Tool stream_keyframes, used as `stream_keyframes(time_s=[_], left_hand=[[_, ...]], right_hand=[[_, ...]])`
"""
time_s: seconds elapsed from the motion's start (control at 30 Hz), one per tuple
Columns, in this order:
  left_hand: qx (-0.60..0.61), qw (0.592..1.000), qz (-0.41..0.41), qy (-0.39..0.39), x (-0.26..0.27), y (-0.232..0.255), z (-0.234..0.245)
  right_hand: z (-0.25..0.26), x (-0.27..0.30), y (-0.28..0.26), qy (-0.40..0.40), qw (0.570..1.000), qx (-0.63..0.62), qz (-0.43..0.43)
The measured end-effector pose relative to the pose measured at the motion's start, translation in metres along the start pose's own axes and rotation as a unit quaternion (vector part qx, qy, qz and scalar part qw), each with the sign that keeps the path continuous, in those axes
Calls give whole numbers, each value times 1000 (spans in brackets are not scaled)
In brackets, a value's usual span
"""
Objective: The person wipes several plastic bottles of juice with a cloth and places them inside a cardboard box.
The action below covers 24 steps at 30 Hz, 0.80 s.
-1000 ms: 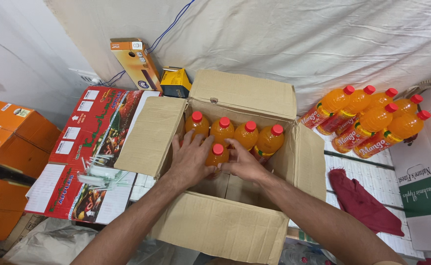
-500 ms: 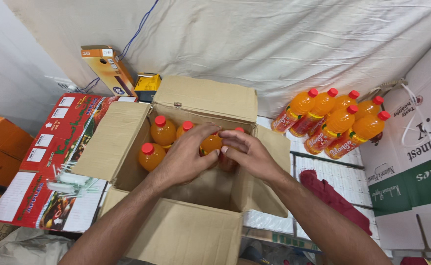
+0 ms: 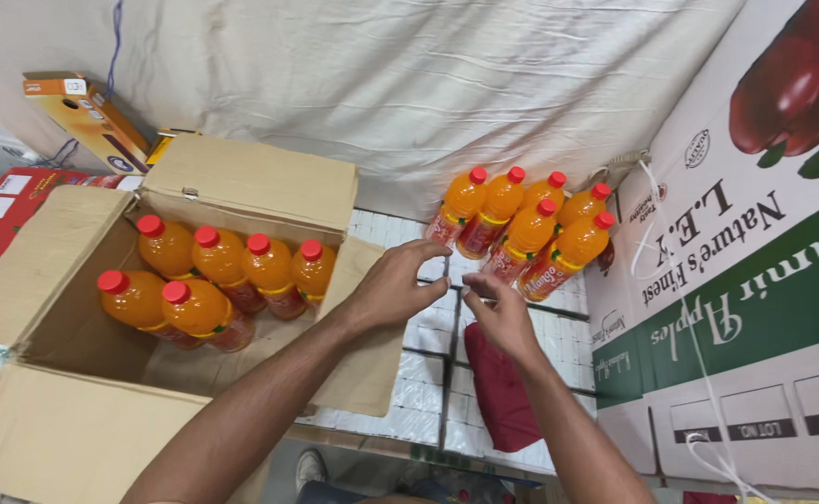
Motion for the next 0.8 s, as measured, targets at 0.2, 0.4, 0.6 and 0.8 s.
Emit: stream_keyframes(time_s=[0.2, 0.4, 0.6, 0.8], left_hand=[[36, 994, 104, -27, -60, -28, -85], [124, 970, 210, 4, -97, -42, -156], [143, 968, 183, 90, -128, -69, -197], [156, 967, 130, 154, -153, -58, -192]], right_hand=[[-10, 60, 124, -127, 924, 316, -175], [-2, 73, 199, -6, 922, 383, -58], [21, 49, 211, 81, 981, 166, 55], [82, 5, 179, 207, 975, 45, -68]])
Point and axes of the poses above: each hand's wrist, its own x-axis away from the middle knuckle, its own z-axis out of the back of the hand, y = z × x, the point moved 9 cm from there along -x, towards the middle knuckle, and after that the axes turned 2 degrees about -y, right-handed, at the moved point
